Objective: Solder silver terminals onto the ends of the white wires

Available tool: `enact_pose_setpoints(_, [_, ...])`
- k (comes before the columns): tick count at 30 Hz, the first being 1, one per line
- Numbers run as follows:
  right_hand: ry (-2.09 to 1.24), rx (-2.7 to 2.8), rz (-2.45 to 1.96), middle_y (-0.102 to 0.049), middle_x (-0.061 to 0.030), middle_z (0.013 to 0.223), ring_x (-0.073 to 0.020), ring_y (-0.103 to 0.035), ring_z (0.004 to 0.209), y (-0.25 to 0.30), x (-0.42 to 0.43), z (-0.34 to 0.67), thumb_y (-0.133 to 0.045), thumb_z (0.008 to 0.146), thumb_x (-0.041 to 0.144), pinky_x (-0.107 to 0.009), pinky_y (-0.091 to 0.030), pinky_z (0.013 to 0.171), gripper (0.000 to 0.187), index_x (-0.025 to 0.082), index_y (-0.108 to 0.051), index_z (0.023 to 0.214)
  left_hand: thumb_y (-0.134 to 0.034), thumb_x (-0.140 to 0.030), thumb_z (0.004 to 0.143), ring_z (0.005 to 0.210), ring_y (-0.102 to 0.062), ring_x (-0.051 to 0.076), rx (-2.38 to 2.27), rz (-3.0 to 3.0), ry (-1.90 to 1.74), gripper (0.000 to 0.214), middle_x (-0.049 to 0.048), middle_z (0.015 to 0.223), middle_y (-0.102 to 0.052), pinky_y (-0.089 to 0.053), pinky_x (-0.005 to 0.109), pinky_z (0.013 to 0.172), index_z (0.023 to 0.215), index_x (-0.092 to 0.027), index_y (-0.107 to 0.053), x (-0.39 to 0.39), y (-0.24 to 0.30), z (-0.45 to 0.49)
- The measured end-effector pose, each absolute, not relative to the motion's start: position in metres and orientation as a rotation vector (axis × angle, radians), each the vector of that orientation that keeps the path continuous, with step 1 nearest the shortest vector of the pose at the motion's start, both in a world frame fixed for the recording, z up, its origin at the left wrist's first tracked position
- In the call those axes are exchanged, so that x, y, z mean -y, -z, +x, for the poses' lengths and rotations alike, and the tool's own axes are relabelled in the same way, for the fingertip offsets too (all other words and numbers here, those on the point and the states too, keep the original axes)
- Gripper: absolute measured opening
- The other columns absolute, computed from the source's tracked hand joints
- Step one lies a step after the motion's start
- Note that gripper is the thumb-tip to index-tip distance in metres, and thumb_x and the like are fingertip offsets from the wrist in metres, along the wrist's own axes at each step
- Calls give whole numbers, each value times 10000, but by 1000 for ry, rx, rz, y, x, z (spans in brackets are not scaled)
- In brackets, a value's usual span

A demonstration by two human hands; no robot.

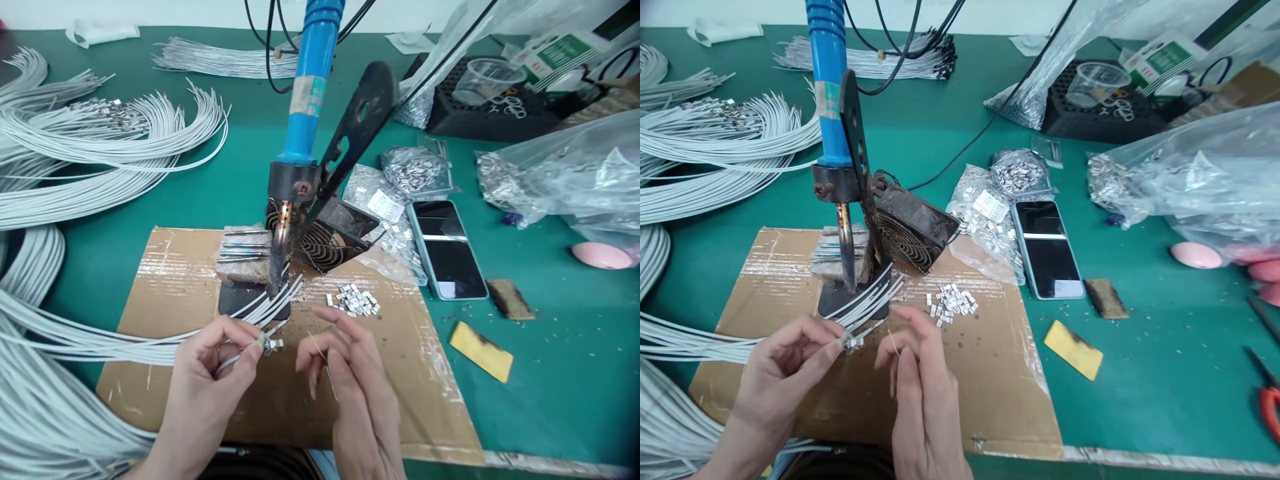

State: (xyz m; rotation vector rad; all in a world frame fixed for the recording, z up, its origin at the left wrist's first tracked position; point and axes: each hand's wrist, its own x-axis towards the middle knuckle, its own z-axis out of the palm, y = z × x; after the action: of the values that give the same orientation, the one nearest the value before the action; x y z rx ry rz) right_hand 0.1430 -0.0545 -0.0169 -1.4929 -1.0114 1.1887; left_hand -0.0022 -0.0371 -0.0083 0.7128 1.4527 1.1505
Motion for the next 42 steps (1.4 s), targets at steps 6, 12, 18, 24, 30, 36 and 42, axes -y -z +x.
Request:
enact_pose_setpoints(6, [-1140,1065,-1720,-492,17,725,-173,-425,642,16,53,153,-444,1067,390,-313,-339,614,260,255,-513,856,-828,-152,755,645,-567,103,-1467,706,-1200,172,17,801,-710,-413,177,564,639,-179,-704,31,8,-2])
enact_pose_setpoints(12, [-1728,898,-1327,-382,56,657,-110,-275,537,19,49,162,-615,968,585,-274,-186,485,453,228,-486,720,-799,-156,808,673,-617,110,-1444,790,-1185,154,21,823,-726,-471,175,609,676,-184,-724,26,15,-9])
enact_pose_setpoints(18, [-1306,1214,-1323,-602,7,712,-144,-538,665,11,41,147,-676,962,280,-257,-409,613,250,216,-618,727,-763,-157,853,679,-610,95,-1431,812,-1161,167,8,838,-728,-461,156,608,698,-193,-713,22,16,-8])
enact_pose_setpoints(24, [-970,1198,-1386,-709,-53,893,-201,-683,846,13,32,144,-705,945,198,-286,-536,737,190,238,-655,766,-783,-167,814,631,-614,96,-1469,847,-1180,165,5,785,-728,-476,155,572,665,-194,-717,17,13,-4])
enact_pose_setpoints(30, [-987,1150,-1401,-768,-63,1116,-228,-747,1042,16,28,140,-692,934,182,-328,-573,898,213,243,-618,745,-787,-166,809,657,-659,98,-1452,851,-1196,163,-3,797,-740,-502,145,587,663,-201,-726,9,11,1])
enact_pose_setpoints(36, [-1011,1085,-1440,-812,-63,1075,-227,-783,1007,13,25,134,-721,915,185,-310,-604,867,221,243,-618,728,-782,-171,817,627,-623,87,-1443,816,-1209,166,-14,772,-737,-480,141,555,667,-203,-719,4,9,3])
enact_pose_setpoints(42, [-1077,1045,-1477,-818,-54,1053,-220,-783,1006,6,19,136,-725,911,211,-310,-608,897,232,243,-609,713,-789,-146,784,590,-597,75,-1425,779,-1216,174,-25,755,-747,-466,131,528,638,-207,-715,-2,8,6])
